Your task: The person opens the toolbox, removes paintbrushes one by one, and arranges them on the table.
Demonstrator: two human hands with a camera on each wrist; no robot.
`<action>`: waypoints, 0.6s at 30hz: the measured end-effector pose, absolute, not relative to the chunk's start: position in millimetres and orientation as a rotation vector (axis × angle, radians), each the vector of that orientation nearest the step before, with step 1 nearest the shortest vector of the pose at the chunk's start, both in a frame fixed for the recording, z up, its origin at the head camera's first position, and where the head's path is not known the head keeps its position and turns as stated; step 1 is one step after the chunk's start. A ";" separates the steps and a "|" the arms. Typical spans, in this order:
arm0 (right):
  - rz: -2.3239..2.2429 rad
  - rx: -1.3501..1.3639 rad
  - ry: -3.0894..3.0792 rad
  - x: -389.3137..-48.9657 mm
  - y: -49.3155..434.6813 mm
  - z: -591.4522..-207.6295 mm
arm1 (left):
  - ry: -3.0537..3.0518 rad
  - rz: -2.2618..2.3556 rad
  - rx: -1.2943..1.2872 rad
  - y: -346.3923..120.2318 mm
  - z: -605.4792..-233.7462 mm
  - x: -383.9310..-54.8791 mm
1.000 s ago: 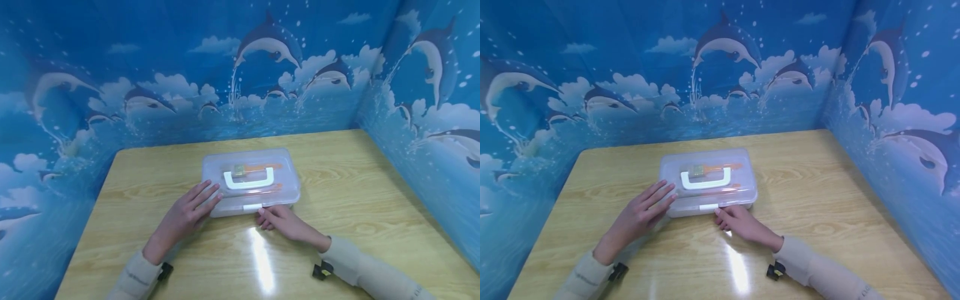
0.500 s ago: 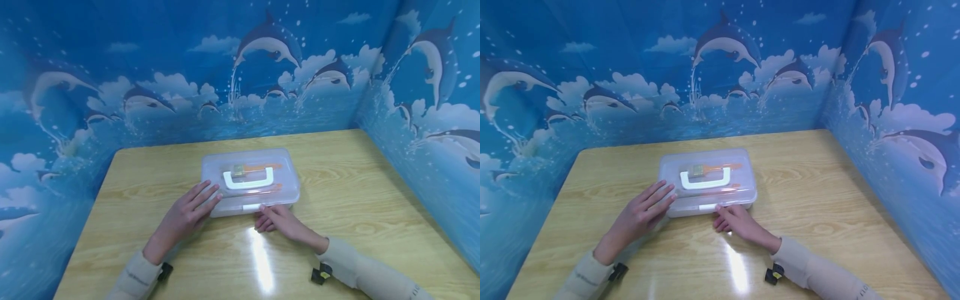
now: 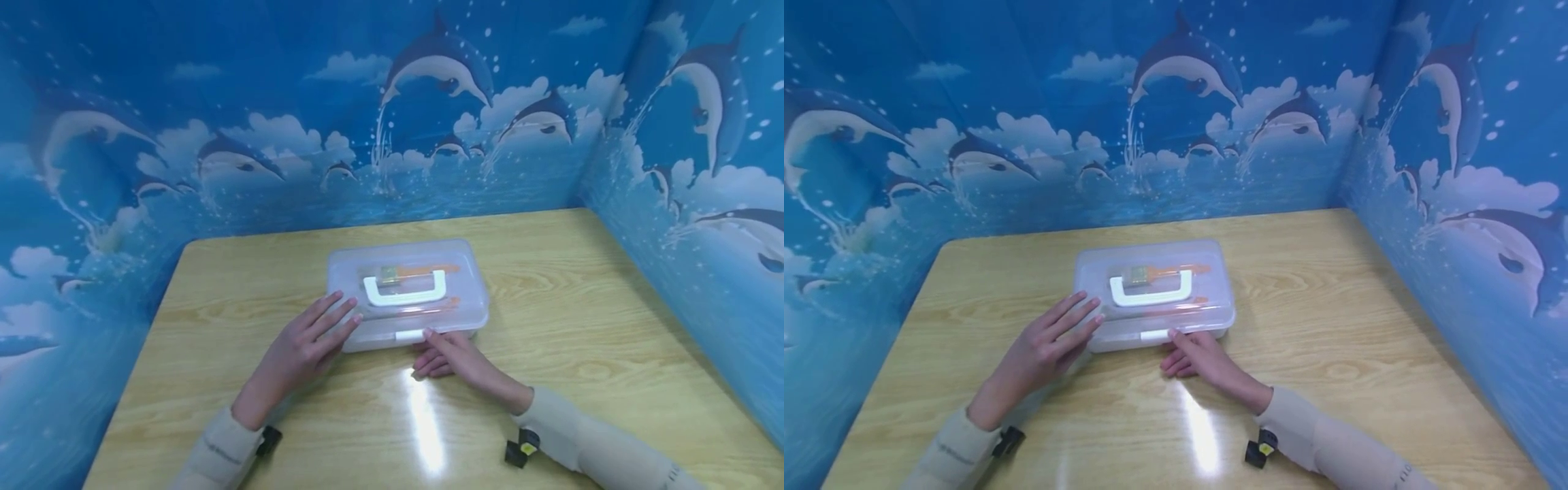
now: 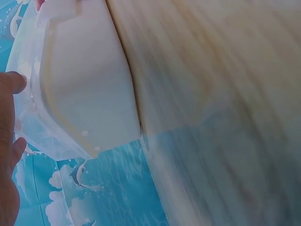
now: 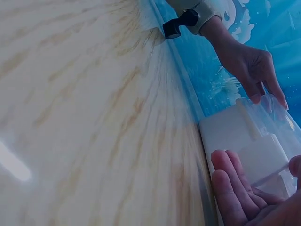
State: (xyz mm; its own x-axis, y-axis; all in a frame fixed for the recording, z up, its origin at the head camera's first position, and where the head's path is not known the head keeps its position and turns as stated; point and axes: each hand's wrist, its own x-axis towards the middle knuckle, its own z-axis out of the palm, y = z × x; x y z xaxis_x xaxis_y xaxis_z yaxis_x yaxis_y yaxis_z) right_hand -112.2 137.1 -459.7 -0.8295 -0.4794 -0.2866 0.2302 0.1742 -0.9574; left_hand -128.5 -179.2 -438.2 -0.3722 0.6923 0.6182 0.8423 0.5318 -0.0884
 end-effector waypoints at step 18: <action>-1.792 -0.033 1.767 -113.1 137.4 -460.6 | -2.227 -0.327 -1.238 -180.4 -436.1 -126.1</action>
